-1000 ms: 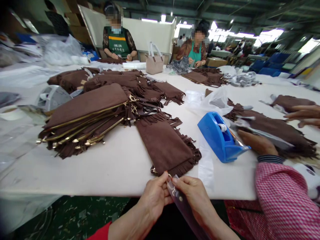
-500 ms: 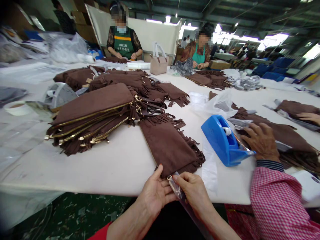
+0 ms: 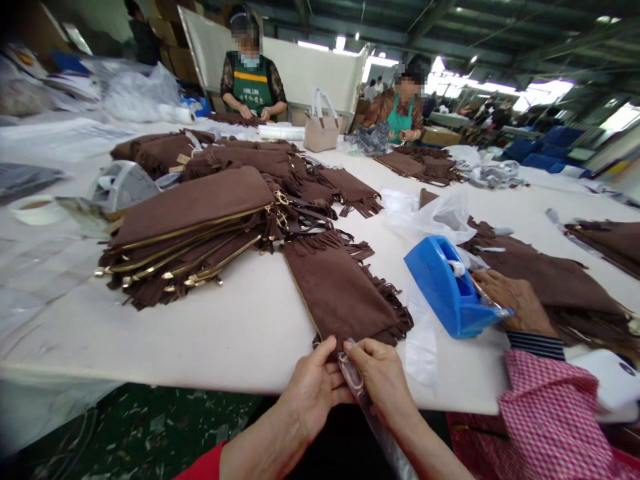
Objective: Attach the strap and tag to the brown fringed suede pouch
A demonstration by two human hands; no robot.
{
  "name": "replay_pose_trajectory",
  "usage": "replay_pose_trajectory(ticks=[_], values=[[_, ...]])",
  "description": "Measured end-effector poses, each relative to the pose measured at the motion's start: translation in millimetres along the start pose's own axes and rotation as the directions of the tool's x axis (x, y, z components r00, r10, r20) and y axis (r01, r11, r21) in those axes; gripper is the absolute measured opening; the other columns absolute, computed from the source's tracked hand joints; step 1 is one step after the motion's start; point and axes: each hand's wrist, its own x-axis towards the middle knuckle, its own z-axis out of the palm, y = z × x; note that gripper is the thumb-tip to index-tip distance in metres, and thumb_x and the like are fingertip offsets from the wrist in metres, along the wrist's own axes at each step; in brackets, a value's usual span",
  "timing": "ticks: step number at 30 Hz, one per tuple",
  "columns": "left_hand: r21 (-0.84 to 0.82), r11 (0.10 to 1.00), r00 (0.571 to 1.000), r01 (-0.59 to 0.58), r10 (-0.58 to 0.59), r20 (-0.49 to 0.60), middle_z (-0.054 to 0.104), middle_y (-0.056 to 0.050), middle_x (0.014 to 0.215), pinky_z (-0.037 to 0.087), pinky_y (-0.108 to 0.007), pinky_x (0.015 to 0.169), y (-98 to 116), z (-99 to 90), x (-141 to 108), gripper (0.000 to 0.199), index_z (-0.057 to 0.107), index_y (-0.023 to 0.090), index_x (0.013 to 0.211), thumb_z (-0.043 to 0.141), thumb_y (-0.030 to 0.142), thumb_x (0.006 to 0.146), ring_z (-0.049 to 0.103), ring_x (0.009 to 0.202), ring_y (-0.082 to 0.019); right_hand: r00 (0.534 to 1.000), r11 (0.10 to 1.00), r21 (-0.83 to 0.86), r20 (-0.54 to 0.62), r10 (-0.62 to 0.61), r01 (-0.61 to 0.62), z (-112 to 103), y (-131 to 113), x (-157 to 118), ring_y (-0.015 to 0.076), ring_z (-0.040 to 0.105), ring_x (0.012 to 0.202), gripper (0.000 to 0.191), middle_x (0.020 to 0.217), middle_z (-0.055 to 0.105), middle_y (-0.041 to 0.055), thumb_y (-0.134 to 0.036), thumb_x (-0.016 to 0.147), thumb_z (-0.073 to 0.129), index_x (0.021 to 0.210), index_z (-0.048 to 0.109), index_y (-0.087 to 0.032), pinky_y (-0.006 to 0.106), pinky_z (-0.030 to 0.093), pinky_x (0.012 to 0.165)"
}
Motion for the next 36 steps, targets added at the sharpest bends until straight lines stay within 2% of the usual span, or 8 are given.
replay_pose_trajectory(ticks=[5, 9, 17, 23, 26, 29, 32, 36], values=[[0.063, 0.983, 0.981, -0.174, 0.168, 0.092, 0.057, -0.004, 0.07, 0.044, -0.027, 0.054, -15, 1.0, -15, 0.026, 0.051, 0.012, 0.082, 0.057, 0.032, 0.066, 0.055, 0.059, -0.014, 0.998, 0.988, 0.138, 0.022, 0.06, -0.062, 2, 1, -5, 0.0074, 0.04, 0.037, 0.03, 0.042, 0.049, -0.0058, -0.045, 0.06, 0.062, 0.056, 0.055, -0.016, 0.02, 0.026, 0.034], [0.126, 0.976, 0.983, -0.179, 0.173, 0.054, 0.056, -0.001, 0.065, 0.04, -0.024, 0.049, -24, 3.5, -19, 0.03, 0.051, 0.013, 0.085, 0.061, 0.026, 0.059, 0.051, 0.053, -0.011, 0.991, 0.976, 0.179, 0.061, 0.118, -0.127, 2, -3, -8, 0.0072, 0.039, 0.034, 0.029, 0.041, 0.047, -0.0069, -0.044, 0.059, 0.063, 0.057, 0.053, -0.017, 0.02, 0.026, 0.032], [0.138, 0.987, 0.996, -0.086, 0.084, 0.021, 0.049, 0.0, 0.05, 0.03, -0.021, 0.043, -21, -0.7, -16, 0.013, 0.054, 0.009, 0.07, 0.051, 0.019, 0.063, 0.042, 0.04, -0.007, 0.972, 0.985, -0.097, 0.173, 0.161, -0.146, -10, -15, 0, 0.0032, 0.031, 0.031, 0.026, 0.034, 0.04, -0.0083, -0.037, 0.058, 0.061, 0.049, 0.05, -0.016, 0.019, 0.018, 0.034], [-0.091, 0.993, 0.991, -0.076, 0.085, 0.105, 0.05, 0.0, 0.052, 0.03, -0.02, 0.044, -25, 3.4, -15, 0.012, 0.05, 0.012, 0.072, 0.049, 0.018, 0.062, 0.045, 0.042, -0.008, 0.955, 0.961, -0.257, 0.245, 0.169, -0.105, -14, -20, 9, 0.0049, 0.035, 0.034, 0.014, 0.038, 0.041, -0.0072, -0.028, 0.059, 0.055, 0.053, 0.05, -0.016, 0.02, 0.023, 0.037], [-0.067, 0.994, 0.996, -0.09, 0.092, 0.022, 0.044, 0.004, 0.047, 0.029, -0.02, 0.041, -29, 7.7, -15, 0.009, 0.046, 0.016, 0.071, 0.047, 0.021, 0.063, 0.037, 0.037, -0.006, 0.981, 0.868, -0.493, 0.193, 0.034, 0.067, -9, -23, 11, 0.0068, 0.036, 0.038, 0.007, 0.04, 0.042, -0.0054, -0.02, 0.058, 0.049, 0.052, 0.051, -0.017, 0.021, 0.025, 0.04], [0.029, 0.989, 0.986, -0.146, 0.148, -0.074, 0.038, 0.007, 0.044, 0.022, -0.019, 0.036, -33, 10.7, -14, 0.006, 0.043, 0.018, 0.068, 0.043, 0.024, 0.066, 0.028, 0.034, -0.004, 0.975, 0.62, -0.752, 0.168, -0.145, 0.222, 0, -27, 10, 0.0109, 0.044, 0.047, 0.006, 0.048, 0.051, -0.0003, -0.014, 0.055, 0.047, 0.051, 0.05, -0.018, 0.024, 0.026, 0.046], [0.12, 0.972, 0.972, -0.203, 0.215, -0.096, 0.033, 0.008, 0.041, 0.019, -0.019, 0.034, -35, 12.3, -14, 0.007, 0.04, 0.019, 0.065, 0.04, 0.026, 0.067, 0.025, 0.034, -0.005, 0.962, 0.437, -0.868, 0.149, -0.228, 0.238, 8, -34, 6, 0.0144, 0.047, 0.052, 0.014, 0.054, 0.055, 0.003, -0.011, 0.054, 0.045, 0.064, 0.052, -0.017, 0.026, 0.024, 0.048], [0.165, 0.953, 0.961, -0.253, 0.268, -0.07, 0.032, 0.008, 0.044, 0.02, -0.019, 0.035, -34, 10.0, -15, 0.01, 0.041, 0.019, 0.068, 0.04, 0.029, 0.068, 0.026, 0.036, -0.005, 0.955, 0.497, -0.823, 0.172, -0.243, 0.275, 11, -41, 7, 0.016, 0.049, 0.057, 0.018, 0.06, 0.058, 0.005, -0.011, 0.053, 0.045, 0.069, 0.05, -0.017, 0.026, 0.026, 0.05]])
